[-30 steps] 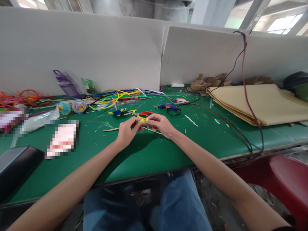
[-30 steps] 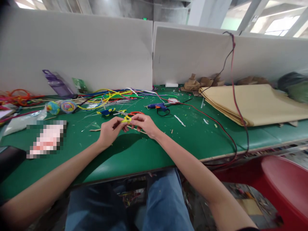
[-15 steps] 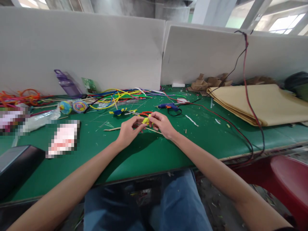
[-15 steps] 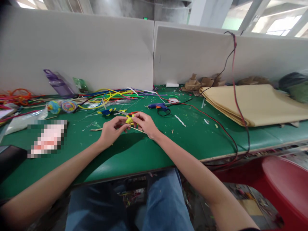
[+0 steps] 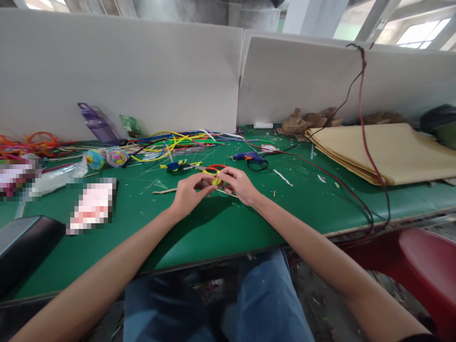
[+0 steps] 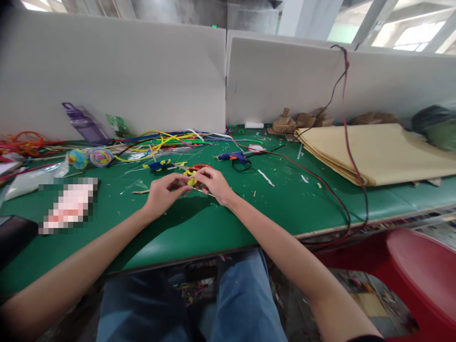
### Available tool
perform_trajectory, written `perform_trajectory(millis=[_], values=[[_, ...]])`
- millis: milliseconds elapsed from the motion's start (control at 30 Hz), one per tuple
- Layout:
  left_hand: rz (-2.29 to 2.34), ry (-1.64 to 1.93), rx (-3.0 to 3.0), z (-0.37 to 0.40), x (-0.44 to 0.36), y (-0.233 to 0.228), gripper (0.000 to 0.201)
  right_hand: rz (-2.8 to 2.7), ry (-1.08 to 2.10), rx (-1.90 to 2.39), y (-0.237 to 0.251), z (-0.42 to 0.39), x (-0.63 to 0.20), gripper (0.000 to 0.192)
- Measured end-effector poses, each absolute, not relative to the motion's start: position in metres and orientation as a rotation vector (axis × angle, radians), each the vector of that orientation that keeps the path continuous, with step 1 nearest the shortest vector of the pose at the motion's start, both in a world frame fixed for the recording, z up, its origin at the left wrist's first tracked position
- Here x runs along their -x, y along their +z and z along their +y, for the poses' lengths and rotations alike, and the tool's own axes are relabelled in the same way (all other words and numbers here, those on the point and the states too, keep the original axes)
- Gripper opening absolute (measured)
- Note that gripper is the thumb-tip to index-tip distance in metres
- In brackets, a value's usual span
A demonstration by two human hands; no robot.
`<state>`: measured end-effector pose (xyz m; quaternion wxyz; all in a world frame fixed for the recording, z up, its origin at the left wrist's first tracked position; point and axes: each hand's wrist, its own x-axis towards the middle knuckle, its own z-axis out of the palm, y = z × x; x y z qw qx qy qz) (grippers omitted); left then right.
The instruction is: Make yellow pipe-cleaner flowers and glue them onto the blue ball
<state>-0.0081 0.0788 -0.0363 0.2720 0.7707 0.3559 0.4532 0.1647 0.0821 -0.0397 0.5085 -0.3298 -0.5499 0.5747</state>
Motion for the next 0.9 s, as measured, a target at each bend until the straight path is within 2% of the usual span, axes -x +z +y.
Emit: perform_trajectory(millis=[567,900], values=[[1.01,1.209,-2.281,0.0767,0.0079,-0.0345,0.018,-1.397,1.32,0.775,-0.0407,0.0818,-0.1657,0.02],[0.962,1.091,-1.918,0.0782,0.0037,-0.0378,0.029,-1.4,1.068,0.832,-0.0394,0.076,-0.1601,0.017]])
